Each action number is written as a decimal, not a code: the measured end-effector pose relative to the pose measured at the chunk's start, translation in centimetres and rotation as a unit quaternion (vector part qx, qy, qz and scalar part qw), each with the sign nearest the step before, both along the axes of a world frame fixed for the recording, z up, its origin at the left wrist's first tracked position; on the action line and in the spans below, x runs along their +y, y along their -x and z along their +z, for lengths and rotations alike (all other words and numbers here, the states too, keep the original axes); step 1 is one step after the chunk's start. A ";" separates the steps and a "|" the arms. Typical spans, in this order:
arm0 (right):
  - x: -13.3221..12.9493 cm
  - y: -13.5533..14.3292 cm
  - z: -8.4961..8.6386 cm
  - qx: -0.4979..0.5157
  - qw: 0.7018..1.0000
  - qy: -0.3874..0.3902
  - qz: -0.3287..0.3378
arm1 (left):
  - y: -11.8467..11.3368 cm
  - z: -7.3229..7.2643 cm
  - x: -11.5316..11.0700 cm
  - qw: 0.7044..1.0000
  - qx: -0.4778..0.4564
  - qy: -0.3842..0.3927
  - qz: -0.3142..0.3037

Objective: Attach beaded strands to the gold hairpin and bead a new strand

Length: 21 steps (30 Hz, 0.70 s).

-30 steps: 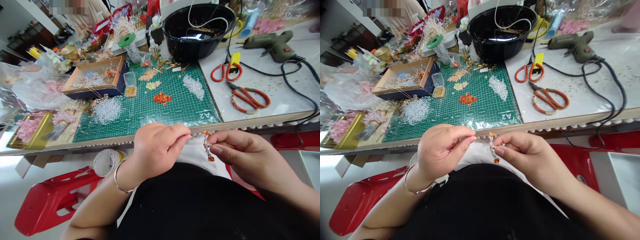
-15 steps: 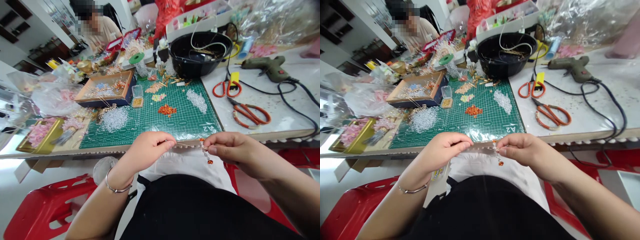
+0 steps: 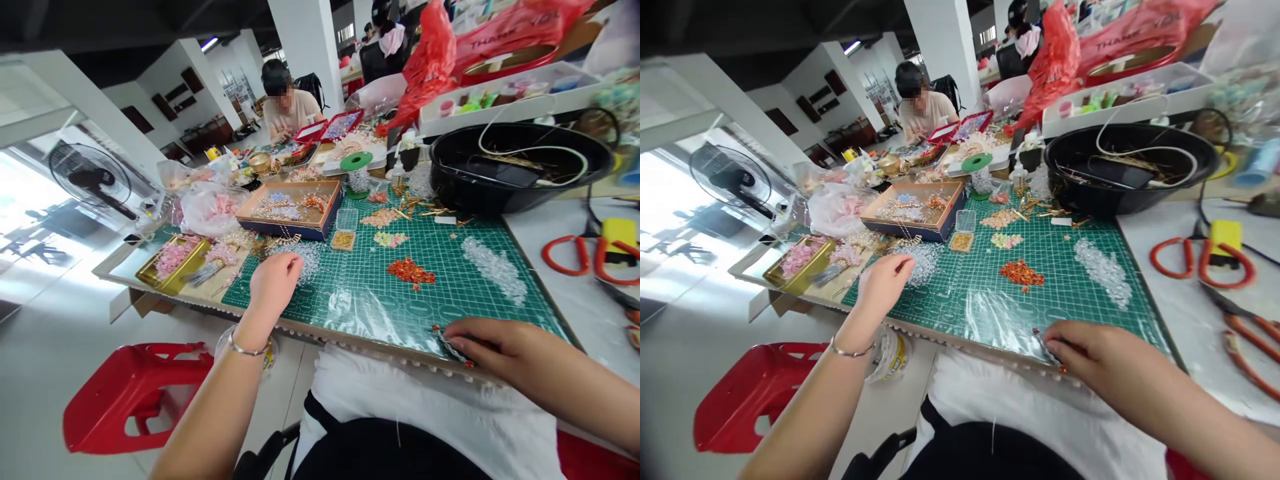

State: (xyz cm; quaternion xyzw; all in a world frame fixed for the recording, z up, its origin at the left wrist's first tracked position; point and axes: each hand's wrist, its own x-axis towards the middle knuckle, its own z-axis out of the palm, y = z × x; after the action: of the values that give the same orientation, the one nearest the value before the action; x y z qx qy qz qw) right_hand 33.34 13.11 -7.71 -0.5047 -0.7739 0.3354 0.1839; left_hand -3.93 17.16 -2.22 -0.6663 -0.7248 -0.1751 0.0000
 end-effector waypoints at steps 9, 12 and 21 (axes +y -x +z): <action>0.9 -0.2 -1.3 -0.147 0.978 -0.134 0.059 | 0.0 -0.7 7.0 0.989 -0.138 0.038 -0.038; 1.3 -1.0 -2.3 -0.150 0.966 -0.208 0.041 | 0.4 -0.1 6.7 0.973 -0.225 0.011 -0.060; 3.0 -0.7 -1.2 -0.186 0.955 -0.227 0.049 | 0.6 2.4 7.1 0.887 -0.456 -0.028 -0.069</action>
State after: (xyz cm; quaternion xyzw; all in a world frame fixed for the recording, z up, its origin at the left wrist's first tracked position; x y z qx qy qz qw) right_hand 34.02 16.13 -8.88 -0.4648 -0.8737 0.0600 0.1301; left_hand -4.55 24.31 0.16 -0.5609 -0.5921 -0.4796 -0.3237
